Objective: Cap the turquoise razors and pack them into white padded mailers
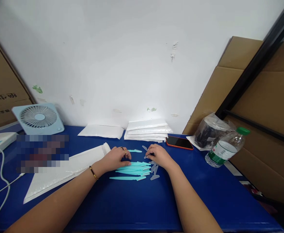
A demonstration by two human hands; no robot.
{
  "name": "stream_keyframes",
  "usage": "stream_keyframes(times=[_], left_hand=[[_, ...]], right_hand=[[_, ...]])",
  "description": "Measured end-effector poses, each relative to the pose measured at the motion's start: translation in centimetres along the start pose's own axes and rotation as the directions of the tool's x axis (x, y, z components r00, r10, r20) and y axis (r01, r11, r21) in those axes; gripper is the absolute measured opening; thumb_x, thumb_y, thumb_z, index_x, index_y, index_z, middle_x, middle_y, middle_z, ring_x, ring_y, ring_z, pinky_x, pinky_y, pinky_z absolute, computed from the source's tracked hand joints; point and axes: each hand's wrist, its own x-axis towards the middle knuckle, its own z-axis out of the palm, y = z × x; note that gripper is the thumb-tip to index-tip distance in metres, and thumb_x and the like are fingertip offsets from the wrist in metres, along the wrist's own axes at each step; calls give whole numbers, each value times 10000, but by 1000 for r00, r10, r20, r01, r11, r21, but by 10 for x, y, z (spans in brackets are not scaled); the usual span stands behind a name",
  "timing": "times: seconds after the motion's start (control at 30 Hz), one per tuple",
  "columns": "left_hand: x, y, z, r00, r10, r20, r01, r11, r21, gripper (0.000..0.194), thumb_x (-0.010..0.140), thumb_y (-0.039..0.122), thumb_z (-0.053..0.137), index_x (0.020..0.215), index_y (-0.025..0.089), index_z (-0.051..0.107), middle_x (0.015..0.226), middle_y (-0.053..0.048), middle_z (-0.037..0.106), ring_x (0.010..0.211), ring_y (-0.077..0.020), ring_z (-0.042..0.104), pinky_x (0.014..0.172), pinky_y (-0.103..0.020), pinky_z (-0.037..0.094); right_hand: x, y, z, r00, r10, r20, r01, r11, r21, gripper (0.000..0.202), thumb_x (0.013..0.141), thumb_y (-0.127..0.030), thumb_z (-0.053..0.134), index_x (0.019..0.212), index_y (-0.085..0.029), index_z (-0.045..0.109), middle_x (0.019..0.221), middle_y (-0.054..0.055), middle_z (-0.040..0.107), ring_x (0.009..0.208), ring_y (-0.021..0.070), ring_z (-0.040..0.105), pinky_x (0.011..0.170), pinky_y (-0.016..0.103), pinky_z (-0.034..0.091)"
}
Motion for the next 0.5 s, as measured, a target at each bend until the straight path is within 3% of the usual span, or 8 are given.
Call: stream_keyframes(times=[0.17,0.37,0.5], left_hand=[[2,-2,6,995,-69,70,75,993,-88,148,792,313,531,779,214,641,798,2,642,711,-134,570,606,-224,371],[6,-8,7,978,-176,-115,183,981,55,123,799,296,549,763,207,627,822,-6,641,783,-168,583,674,-271,362],[8,-10,7,971,-201,-130,217,968,128,116,812,302,550,782,212,618,837,-15,640,839,-187,585,712,-300,354]], right_hand=[[-1,3,0,998,70,-5,-70,997,39,188,825,-252,529,861,-218,710,859,49,639,750,160,613,676,268,471],[-6,6,1,986,166,-18,-162,978,133,147,802,-263,549,873,-211,666,763,22,643,639,143,582,568,253,447],[-7,6,1,986,169,-10,-164,968,190,155,796,-298,558,811,-197,674,724,22,637,630,141,578,562,251,445]])
